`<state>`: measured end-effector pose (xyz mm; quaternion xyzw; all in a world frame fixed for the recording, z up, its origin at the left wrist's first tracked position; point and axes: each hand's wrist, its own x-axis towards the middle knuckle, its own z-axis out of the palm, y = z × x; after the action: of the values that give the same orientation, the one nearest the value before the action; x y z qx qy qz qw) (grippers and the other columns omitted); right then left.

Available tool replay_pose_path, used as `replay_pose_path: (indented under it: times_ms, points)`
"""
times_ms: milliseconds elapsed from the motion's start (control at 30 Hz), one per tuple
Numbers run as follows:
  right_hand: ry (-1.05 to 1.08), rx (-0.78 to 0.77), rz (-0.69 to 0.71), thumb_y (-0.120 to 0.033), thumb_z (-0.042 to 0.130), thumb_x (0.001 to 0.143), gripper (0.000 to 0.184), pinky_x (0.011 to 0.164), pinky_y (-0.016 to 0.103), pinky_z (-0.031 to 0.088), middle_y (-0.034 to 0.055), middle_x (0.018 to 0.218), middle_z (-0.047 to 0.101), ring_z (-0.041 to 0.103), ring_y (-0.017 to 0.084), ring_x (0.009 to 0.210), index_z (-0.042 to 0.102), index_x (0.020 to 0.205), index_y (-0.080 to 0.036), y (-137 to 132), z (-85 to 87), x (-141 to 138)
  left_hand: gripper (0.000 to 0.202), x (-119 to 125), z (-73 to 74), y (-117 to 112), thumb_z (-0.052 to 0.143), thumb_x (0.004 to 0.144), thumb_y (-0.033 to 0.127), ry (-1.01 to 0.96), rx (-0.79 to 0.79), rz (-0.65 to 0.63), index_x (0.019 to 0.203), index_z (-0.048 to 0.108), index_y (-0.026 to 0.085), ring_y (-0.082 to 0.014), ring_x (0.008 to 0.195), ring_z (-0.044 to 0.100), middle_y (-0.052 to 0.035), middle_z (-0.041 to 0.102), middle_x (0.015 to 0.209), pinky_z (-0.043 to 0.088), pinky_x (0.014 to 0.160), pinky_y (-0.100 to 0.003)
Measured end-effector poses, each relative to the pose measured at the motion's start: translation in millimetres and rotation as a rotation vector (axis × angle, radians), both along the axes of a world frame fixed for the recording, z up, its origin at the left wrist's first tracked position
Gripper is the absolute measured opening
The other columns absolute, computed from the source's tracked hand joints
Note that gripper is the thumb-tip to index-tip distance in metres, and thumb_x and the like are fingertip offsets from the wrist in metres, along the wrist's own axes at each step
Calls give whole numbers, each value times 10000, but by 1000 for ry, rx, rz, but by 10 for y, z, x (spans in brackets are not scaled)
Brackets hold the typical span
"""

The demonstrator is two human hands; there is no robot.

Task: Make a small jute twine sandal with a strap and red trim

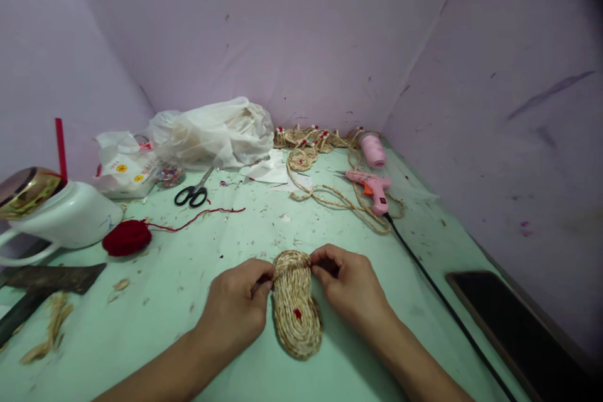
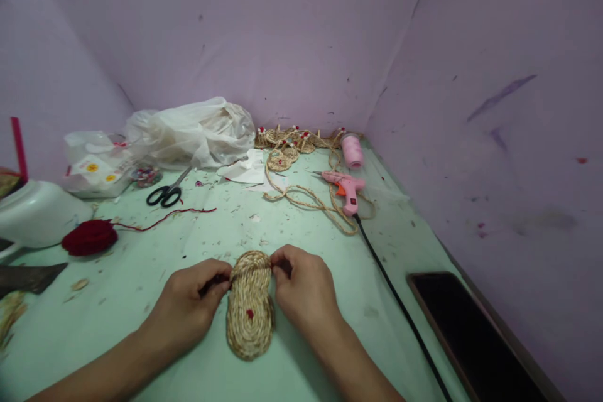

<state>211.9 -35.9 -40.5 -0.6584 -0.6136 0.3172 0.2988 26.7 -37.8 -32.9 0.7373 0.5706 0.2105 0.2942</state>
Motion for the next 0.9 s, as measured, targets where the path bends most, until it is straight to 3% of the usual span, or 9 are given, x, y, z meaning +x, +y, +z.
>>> replay_pose_path:
  times_ms: [333, 733, 900]
  points:
    - [-93, 15, 46, -181, 524, 712, 131, 571, 236, 414, -13, 660, 670, 593, 152, 614, 639, 749, -233, -12, 19, 14, 186, 4, -10, 20, 450, 757, 147, 13, 13, 2, 790, 620, 216, -150, 698, 577, 16, 656, 762, 412, 648, -265]
    - [-96, 19, 13, -168, 523, 706, 146, 584, 247, 423, -10, 671, 676, 598, 157, 625, 644, 753, -235, -19, -14, -4, 187, 13, 7, 17, 466, 744, 136, 31, 30, 4, 804, 628, 209, -151, 699, 585, 8, 666, 772, 421, 643, -263]
    - [-20, 59, -22, -162, 523, 704, 156, 603, 250, 439, -2, 710, 688, 608, 157, 644, 652, 766, -224, -32, -19, -34, 191, 0, -20, 9, 470, 740, 125, -54, 47, 10, 795, 633, 209, -135, 681, 582, 13, 663, 753, 427, 635, -243]
